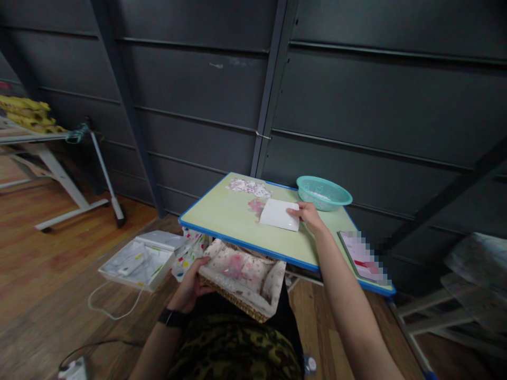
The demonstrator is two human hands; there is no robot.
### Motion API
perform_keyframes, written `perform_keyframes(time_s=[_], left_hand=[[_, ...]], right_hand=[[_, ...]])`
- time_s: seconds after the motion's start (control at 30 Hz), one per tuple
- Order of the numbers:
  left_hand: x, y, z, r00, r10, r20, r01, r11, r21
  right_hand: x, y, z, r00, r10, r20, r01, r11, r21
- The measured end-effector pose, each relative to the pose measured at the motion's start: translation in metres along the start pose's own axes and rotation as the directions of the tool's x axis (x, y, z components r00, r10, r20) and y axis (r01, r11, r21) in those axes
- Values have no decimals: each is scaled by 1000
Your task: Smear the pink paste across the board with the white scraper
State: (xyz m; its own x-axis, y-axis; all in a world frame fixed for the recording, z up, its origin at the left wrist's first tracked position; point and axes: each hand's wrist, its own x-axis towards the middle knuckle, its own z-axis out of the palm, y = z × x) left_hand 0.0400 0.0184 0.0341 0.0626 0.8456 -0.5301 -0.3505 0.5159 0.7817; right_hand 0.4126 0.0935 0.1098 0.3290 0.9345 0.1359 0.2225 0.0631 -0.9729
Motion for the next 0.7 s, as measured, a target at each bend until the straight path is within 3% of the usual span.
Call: perform_keyframes(time_s=[0.17, 0.33, 0.53, 0.7], left_hand=[[1, -1, -1, 1000, 7, 7, -7, 1000, 4], [3, -2, -2, 1000, 7, 2, -7, 1000, 3], [0, -2, -1, 1000, 8, 5, -8, 1000, 5], [-1, -1, 1, 1000, 7, 4, -7, 1000, -2]], right_hand=[[-1, 0, 0, 1000, 3, 6, -3, 1000, 14], [-2, 0, 5, 996, 13, 91, -14, 1000, 7], [-1, 0, 4, 999, 23, 31, -24, 998, 57], [-4, 0, 7, 990, 15, 143, -17, 1000, 16]])
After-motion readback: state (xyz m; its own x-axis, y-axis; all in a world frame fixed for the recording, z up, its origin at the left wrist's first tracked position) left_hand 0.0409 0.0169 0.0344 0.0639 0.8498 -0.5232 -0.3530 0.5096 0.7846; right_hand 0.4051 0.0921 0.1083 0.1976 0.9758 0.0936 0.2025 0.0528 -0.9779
